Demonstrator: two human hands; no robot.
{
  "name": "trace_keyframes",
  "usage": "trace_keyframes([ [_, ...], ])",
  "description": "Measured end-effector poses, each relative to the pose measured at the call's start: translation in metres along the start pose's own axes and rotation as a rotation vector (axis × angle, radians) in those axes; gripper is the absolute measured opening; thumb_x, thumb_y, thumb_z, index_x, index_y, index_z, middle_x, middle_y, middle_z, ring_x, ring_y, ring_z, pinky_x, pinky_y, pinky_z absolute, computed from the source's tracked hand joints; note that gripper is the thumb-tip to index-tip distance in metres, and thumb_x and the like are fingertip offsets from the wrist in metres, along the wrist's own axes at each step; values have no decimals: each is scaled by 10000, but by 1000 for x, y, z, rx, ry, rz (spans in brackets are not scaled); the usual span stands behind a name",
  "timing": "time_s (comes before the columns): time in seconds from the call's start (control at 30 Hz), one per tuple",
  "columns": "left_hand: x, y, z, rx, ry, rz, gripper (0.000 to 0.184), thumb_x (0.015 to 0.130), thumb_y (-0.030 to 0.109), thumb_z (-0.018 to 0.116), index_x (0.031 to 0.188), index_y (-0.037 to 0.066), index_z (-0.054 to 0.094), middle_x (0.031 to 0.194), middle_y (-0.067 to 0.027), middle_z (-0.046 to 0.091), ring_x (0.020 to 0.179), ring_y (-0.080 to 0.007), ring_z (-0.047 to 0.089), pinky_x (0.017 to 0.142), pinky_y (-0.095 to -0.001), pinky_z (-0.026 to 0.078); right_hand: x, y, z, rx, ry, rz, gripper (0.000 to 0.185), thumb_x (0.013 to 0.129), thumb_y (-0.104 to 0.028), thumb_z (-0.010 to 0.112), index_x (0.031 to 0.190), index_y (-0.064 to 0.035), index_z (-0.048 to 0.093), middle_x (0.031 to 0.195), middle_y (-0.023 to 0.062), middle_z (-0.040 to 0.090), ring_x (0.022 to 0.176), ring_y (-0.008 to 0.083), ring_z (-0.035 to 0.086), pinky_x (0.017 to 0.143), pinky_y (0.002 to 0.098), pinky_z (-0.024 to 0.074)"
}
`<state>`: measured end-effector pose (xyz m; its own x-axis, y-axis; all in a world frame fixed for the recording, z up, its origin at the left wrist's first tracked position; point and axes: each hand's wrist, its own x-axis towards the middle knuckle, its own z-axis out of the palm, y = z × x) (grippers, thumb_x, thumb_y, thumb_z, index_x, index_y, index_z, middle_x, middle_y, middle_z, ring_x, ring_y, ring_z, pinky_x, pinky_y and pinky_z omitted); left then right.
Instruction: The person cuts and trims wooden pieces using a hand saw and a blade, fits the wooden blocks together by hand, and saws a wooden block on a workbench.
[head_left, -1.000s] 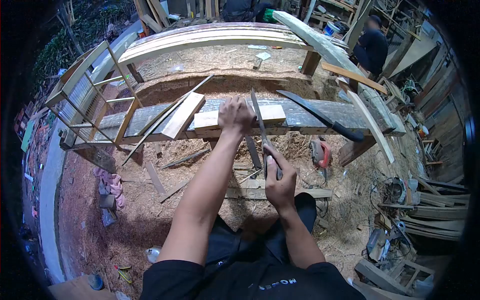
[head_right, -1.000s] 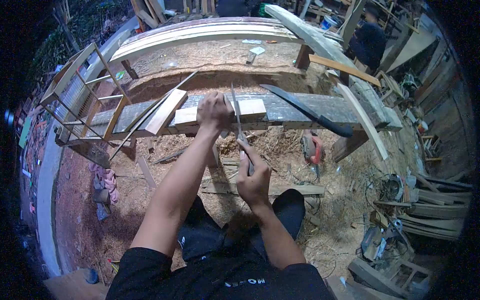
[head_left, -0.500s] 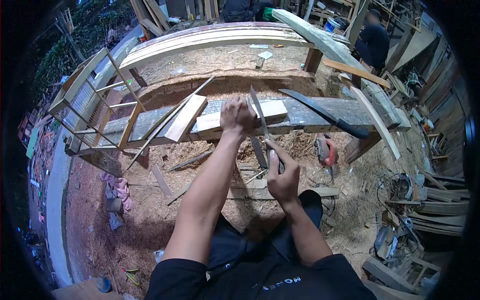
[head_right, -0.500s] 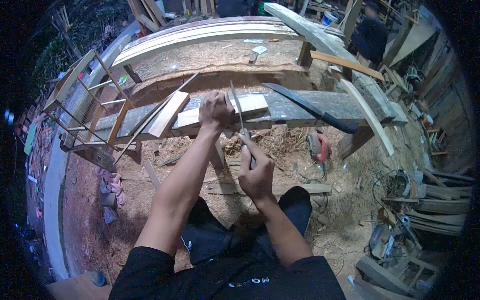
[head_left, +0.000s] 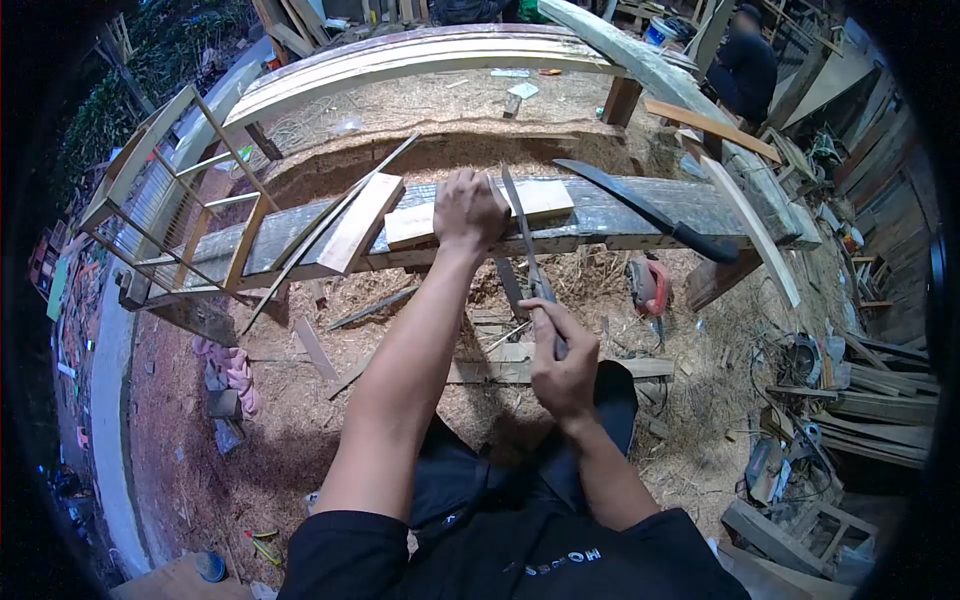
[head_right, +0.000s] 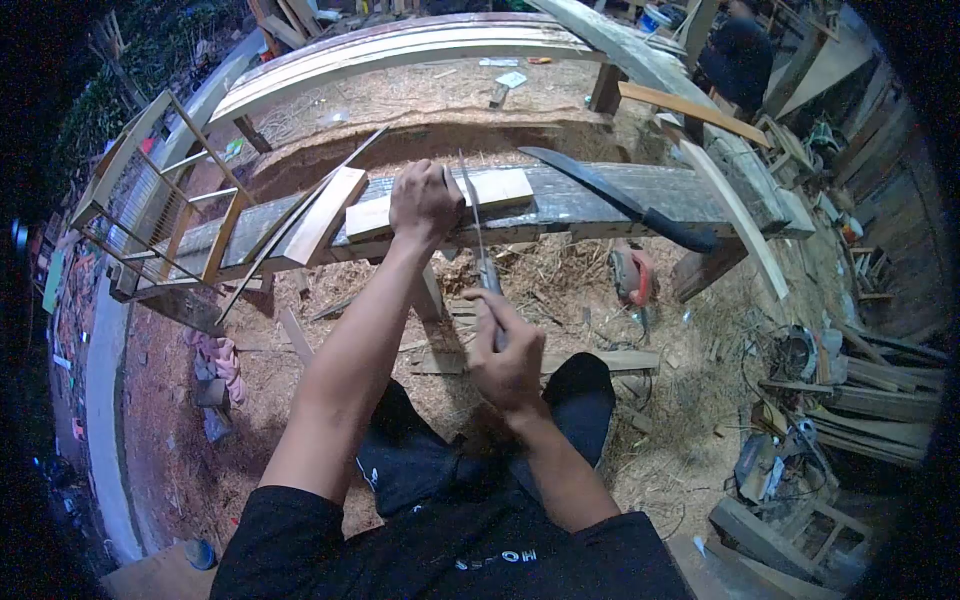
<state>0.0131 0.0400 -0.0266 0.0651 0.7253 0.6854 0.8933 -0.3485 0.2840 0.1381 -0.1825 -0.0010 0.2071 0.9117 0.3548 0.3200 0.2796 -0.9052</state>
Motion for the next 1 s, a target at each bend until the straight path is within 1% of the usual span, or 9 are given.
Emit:
trace_keyframes([
  [0.1, 0, 5, 0, 23, -42, -46, 271, 930, 195, 536, 814, 15, 701, 899, -203, 689, 908, -362, 663, 867, -455, 518, 5, 14, -16, 8, 4, 60, 231, 1012, -94, 553, 1142, -17, 728, 786, 105, 688, 658, 135, 599, 603, 297, 475],
  [0.17, 1, 7, -3, 40, -73, -91, 261, 930, 197, 542, 844, 22, 716, 930, -189, 693, 939, -356, 656, 883, -459, 506, 10, 15, -14, -5, 40, -125, 243, 1023, -103, 540, 1144, -25, 735, 791, 71, 655, 670, 96, 561, 604, 283, 456],
  [0.37, 1, 15, -10, 43, -126, -187, 270, 930, 237, 575, 940, 31, 749, 1022, -170, 707, 1024, -326, 645, 922, -429, 483, -5, 15, -16, 176, 36, 216, 412, 1058, -184, 474, 1445, -43, 474, 670, 2, 507, 517, 73, 426, 482, 230, 333],
  [0.43, 6, 15, -12, 59, -189, -243, 274, 931, 249, 584, 925, 37, 757, 1004, -173, 706, 1013, -331, 647, 936, -434, 482, -7, 14, -24, 268, -34, 432, 341, 1049, -168, 478, 1339, 9, 458, 639, 35, 538, 591, 87, 479, 539, 263, 358],
  [0.47, 13, 17, -17, -4, -254, -381, 278, 930, 252, 589, 909, 33, 759, 994, -175, 704, 1004, -333, 646, 925, -440, 481, -5, 4, -24, 297, -18, 479, 214, 1054, -196, 489, 1105, 2, 553, 632, 30, 536, 600, 91, 490, 551, 274, 375],
  [0.5, 17, 19, -25, -65, -330, -523, 284, 929, 255, 593, 893, 29, 761, 985, -176, 702, 995, -335, 646, 915, -446, 481, -7, 2, -26, 287, -33, 525, 214, 1054, -196, 489, 1105, 2, 553, 632, 30, 536, 600, 91, 490, 551, 274, 375],
  [0.6, 28, 21, -26, 7, -446, -616, 314, 949, 268, 579, 870, 24, 761, 970, -168, 701, 977, -330, 645, 889, -451, 477, 0, -12, -30, 187, -126, 685, 435, 1063, -242, 515, 700, -3, 531, 625, 10, 523, 604, 89, 490, 563, 300, 375],
  [0.7, 22, 18, -8, 108, -333, -527, 389, 970, 330, 556, 853, 13, 748, 915, -198, 724, 926, -381, 681, 845, -492, 514, 11, -18, -28, 154, -169, 796, 448, 1070, -258, 509, 706, 2, 535, 617, 13, 503, 602, 97, 475, 562, 307, 362],
  [1.0, 23, 16, 0, 319, -402, -502, 231, 941, 262, 602, 849, 92, 728, 906, -86, 696, 920, -283, 635, 814, -455, 463, 25, -52, -33, 29, -116, 909, 465, 1063, -251, 557, 676, 1, 506, 582, -4, 428, 585, 80, 407, 527, 319, 320],
])
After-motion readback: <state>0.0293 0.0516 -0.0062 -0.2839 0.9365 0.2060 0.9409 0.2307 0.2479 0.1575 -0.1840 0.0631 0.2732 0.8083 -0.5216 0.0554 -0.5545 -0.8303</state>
